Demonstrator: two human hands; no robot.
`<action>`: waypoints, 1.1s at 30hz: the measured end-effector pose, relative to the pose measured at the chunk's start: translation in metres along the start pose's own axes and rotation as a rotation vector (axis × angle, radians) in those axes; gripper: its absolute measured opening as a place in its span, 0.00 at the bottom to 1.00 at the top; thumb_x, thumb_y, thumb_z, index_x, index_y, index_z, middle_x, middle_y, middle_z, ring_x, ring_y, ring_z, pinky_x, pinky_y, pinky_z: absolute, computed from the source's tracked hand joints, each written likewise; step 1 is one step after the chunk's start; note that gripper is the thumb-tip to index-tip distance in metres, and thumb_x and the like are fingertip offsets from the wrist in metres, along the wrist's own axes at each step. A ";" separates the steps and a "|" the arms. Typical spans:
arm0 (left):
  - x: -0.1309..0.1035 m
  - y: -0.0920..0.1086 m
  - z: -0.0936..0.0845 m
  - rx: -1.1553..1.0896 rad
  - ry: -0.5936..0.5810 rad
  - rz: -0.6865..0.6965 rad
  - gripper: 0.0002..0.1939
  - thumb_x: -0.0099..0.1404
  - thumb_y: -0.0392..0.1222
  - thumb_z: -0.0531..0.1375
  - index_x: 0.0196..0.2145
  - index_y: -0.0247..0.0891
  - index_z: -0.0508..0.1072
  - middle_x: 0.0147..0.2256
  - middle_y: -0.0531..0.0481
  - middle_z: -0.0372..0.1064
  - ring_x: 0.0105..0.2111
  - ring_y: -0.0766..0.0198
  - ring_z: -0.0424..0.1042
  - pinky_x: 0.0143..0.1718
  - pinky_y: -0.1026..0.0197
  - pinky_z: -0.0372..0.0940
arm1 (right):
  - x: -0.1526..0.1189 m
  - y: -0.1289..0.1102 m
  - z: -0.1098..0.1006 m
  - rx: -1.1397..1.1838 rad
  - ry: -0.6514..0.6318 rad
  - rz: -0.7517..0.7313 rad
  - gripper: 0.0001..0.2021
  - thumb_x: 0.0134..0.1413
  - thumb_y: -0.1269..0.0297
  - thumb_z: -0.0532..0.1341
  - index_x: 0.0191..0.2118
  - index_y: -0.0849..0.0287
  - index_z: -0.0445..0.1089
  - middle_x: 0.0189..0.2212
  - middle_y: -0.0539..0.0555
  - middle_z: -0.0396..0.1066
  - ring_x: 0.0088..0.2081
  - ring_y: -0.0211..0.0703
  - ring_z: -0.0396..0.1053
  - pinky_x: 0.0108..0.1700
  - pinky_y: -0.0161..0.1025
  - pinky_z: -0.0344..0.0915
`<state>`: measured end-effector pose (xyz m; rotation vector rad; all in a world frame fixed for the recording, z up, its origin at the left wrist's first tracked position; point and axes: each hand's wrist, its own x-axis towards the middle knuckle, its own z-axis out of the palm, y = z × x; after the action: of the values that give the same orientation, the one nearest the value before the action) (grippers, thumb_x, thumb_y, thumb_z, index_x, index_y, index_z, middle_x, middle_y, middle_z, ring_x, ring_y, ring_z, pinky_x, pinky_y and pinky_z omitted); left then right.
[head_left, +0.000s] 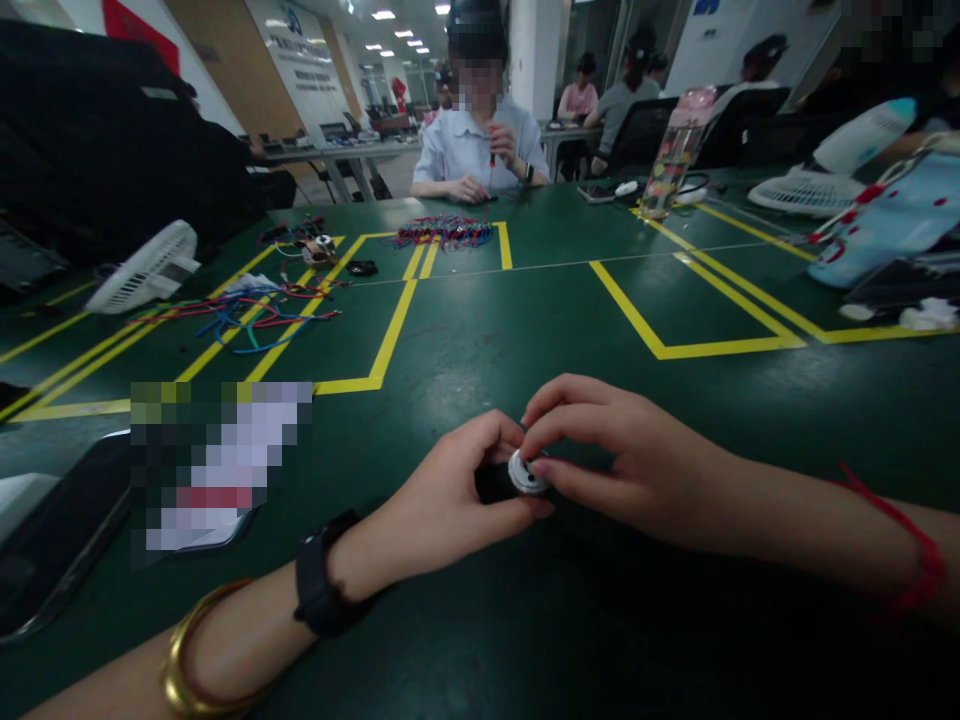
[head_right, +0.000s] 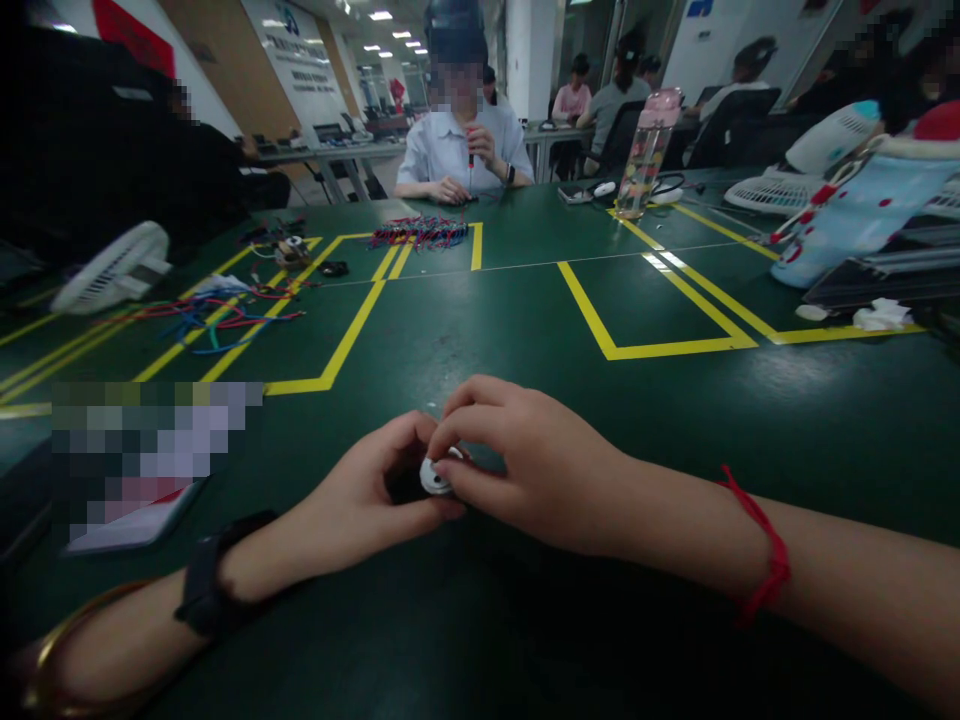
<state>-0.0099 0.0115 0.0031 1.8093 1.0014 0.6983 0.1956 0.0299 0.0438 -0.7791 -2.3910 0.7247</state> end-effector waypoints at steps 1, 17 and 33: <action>0.000 0.000 0.000 -0.001 -0.002 0.002 0.15 0.58 0.40 0.67 0.38 0.39 0.64 0.34 0.54 0.66 0.33 0.66 0.68 0.33 0.63 0.65 | -0.001 0.000 0.001 0.006 -0.017 0.003 0.06 0.59 0.68 0.60 0.41 0.56 0.74 0.42 0.54 0.68 0.42 0.42 0.69 0.45 0.39 0.66; 0.000 0.005 -0.003 -0.034 -0.027 -0.011 0.16 0.58 0.39 0.67 0.41 0.37 0.67 0.41 0.47 0.72 0.41 0.60 0.73 0.43 0.58 0.68 | -0.045 0.043 -0.005 0.008 0.104 0.351 0.09 0.59 0.60 0.60 0.43 0.54 0.73 0.41 0.54 0.74 0.42 0.46 0.72 0.43 0.43 0.68; 0.001 0.004 -0.004 -0.024 -0.020 0.004 0.15 0.58 0.40 0.67 0.40 0.37 0.67 0.41 0.47 0.72 0.41 0.60 0.72 0.43 0.57 0.68 | -0.038 0.040 -0.003 -0.043 0.000 0.262 0.05 0.57 0.65 0.61 0.38 0.56 0.74 0.39 0.54 0.72 0.41 0.45 0.70 0.44 0.43 0.66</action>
<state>-0.0111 0.0126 0.0085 1.7943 0.9724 0.6905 0.2390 0.0345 0.0096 -1.1243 -2.3358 0.7757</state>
